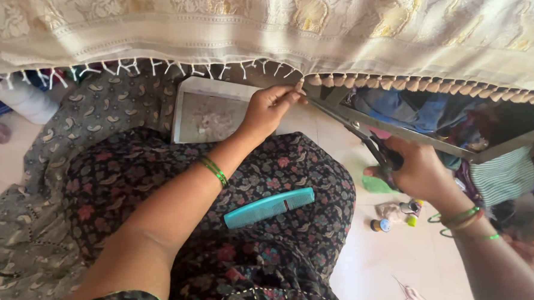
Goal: Trimming and finishing the fringe on a decorated piece of fabric using a comb and scissors.
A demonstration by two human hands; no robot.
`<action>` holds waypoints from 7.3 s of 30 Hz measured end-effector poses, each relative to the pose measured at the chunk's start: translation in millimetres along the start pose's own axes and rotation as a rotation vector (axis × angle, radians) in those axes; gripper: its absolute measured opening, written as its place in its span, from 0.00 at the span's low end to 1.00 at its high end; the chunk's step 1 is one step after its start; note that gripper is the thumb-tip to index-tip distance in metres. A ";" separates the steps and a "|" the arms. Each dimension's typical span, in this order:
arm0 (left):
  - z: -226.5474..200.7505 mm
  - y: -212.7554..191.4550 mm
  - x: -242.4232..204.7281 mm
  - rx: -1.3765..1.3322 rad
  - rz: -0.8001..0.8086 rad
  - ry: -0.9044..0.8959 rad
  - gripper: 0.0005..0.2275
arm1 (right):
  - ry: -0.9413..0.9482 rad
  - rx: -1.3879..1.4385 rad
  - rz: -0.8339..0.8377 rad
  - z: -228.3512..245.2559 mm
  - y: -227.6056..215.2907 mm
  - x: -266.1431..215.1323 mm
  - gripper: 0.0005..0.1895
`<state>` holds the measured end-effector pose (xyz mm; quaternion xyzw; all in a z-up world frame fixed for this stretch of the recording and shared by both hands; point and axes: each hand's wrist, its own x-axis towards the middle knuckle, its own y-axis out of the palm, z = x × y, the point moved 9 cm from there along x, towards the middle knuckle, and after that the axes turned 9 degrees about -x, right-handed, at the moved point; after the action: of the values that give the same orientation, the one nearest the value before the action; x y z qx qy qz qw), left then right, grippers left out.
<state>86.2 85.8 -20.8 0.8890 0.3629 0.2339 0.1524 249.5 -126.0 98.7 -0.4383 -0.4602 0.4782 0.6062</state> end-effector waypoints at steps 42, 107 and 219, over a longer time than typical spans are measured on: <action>-39.7 -37.0 -66.4 0.067 -0.119 -0.121 0.08 | -0.268 0.241 0.782 58.6 205.3 -60.9 0.20; -37.1 6.8 -1.4 -0.517 -0.148 -0.437 0.18 | 0.253 1.019 -0.511 37.4 73.0 40.3 0.06; -91.3 55.5 -10.5 0.189 0.178 -0.093 0.13 | -0.059 1.194 -0.757 107.8 -16.7 74.1 0.09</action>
<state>63.4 49.2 77.5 0.9379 0.2958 0.1699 0.0633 155.9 -45.9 145.9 0.1725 -0.2562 0.4167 0.8550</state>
